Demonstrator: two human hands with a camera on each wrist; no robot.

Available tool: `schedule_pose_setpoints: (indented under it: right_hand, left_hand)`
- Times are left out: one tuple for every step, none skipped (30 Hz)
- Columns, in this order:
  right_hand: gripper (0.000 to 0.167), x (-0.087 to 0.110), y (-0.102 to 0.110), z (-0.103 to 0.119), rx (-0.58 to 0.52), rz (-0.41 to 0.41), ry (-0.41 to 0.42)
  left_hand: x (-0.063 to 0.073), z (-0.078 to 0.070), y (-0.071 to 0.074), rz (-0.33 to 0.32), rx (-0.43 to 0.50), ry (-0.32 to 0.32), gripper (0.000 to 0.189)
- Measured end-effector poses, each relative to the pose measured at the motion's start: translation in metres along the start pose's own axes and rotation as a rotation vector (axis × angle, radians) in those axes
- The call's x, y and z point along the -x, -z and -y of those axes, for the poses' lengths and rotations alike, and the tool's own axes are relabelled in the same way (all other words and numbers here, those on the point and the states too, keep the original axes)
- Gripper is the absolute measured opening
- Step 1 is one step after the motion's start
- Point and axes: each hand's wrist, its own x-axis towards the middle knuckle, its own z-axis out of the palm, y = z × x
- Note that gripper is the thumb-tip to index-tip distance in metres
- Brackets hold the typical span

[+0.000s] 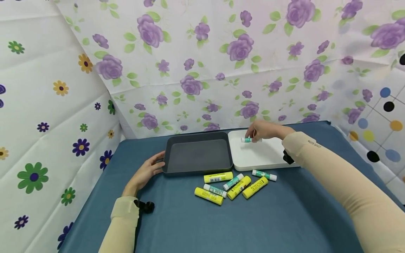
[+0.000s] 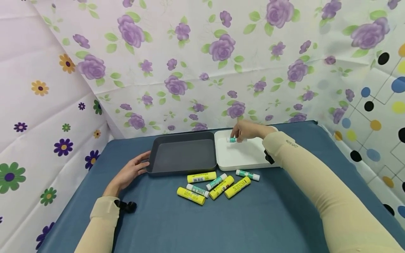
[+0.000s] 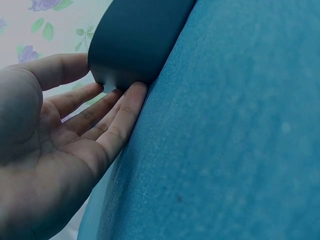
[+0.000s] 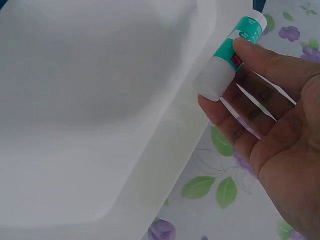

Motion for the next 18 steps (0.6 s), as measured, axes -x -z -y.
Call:
schedule_pose_setpoints:
  right_hand:
    - [0.026,0.000,-0.001,-0.001,0.003,0.000,0.004]
    - [0.026,-0.001,-0.002,-0.002,0.005,0.001,0.003]
    - [0.026,-0.001,-0.003,-0.003,0.006,0.003,0.003]
    - [0.026,-0.001,-0.004,-0.004,0.013,0.003,0.007]
    - [0.026,-0.001,-0.004,-0.004,0.017,0.006,0.012]
    - [0.025,-0.002,-0.005,-0.005,0.021,0.009,0.013]
    - [0.025,-0.002,-0.005,-0.005,0.023,0.011,0.016]
    - [0.025,-0.002,-0.006,-0.006,0.028,0.012,0.014]
    - [0.025,-0.002,-0.006,-0.006,0.034,0.014,0.024]
    - [0.025,-0.003,-0.007,-0.006,0.040,0.014,0.031]
    - [0.026,-0.003,-0.008,-0.006,0.042,0.015,0.034]
    - [0.026,-0.004,-0.009,-0.006,0.047,0.013,0.036]
    - [0.026,-0.004,-0.009,-0.006,0.052,0.013,0.039]
    - [0.026,-0.005,-0.010,-0.005,0.056,0.013,0.040]
    - [0.026,-0.006,-0.010,-0.005,0.061,0.013,0.043]
    - [0.027,-0.007,-0.011,-0.006,0.065,0.015,0.035]
    - [0.027,-0.008,-0.011,-0.005,0.069,0.018,0.033]
    - [0.028,-0.008,-0.011,-0.005,0.072,0.021,0.027]
  left_hand:
    - [0.000,0.000,0.000,-0.001,0.003,0.003,0.064]
    - [0.000,0.000,-0.001,0.001,0.004,0.002,0.064]
    - [0.001,-0.001,-0.001,0.003,0.005,0.001,0.064]
    - [0.001,-0.001,-0.001,-0.002,0.005,0.001,0.064]
    - [0.001,-0.001,-0.001,-0.003,0.005,-0.001,0.064]
    - [0.001,-0.001,-0.001,-0.004,0.005,-0.003,0.064]
    - [0.001,-0.001,-0.001,-0.002,0.004,-0.005,0.064]
    - [0.001,-0.001,-0.001,-0.003,0.005,-0.005,0.064]
    - [0.001,-0.001,-0.002,-0.004,0.004,-0.005,0.064]
    - [0.001,-0.001,-0.002,-0.005,0.005,-0.004,0.064]
    - [0.001,-0.001,-0.002,-0.004,0.005,-0.004,0.064]
    - [0.001,-0.001,-0.002,-0.005,0.004,-0.003,0.064]
    - [0.001,-0.001,-0.002,-0.006,0.002,-0.003,0.064]
    - [0.002,-0.001,-0.002,-0.008,0.001,-0.001,0.064]
    - [0.002,0.000,-0.002,-0.009,0.000,-0.001,0.064]
    - [0.002,0.000,-0.001,-0.010,-0.002,-0.001,0.064]
    - [0.002,0.000,-0.001,-0.009,-0.003,-0.001,0.065]
    - [0.002,0.000,-0.001,-0.010,-0.004,-0.002,0.065]
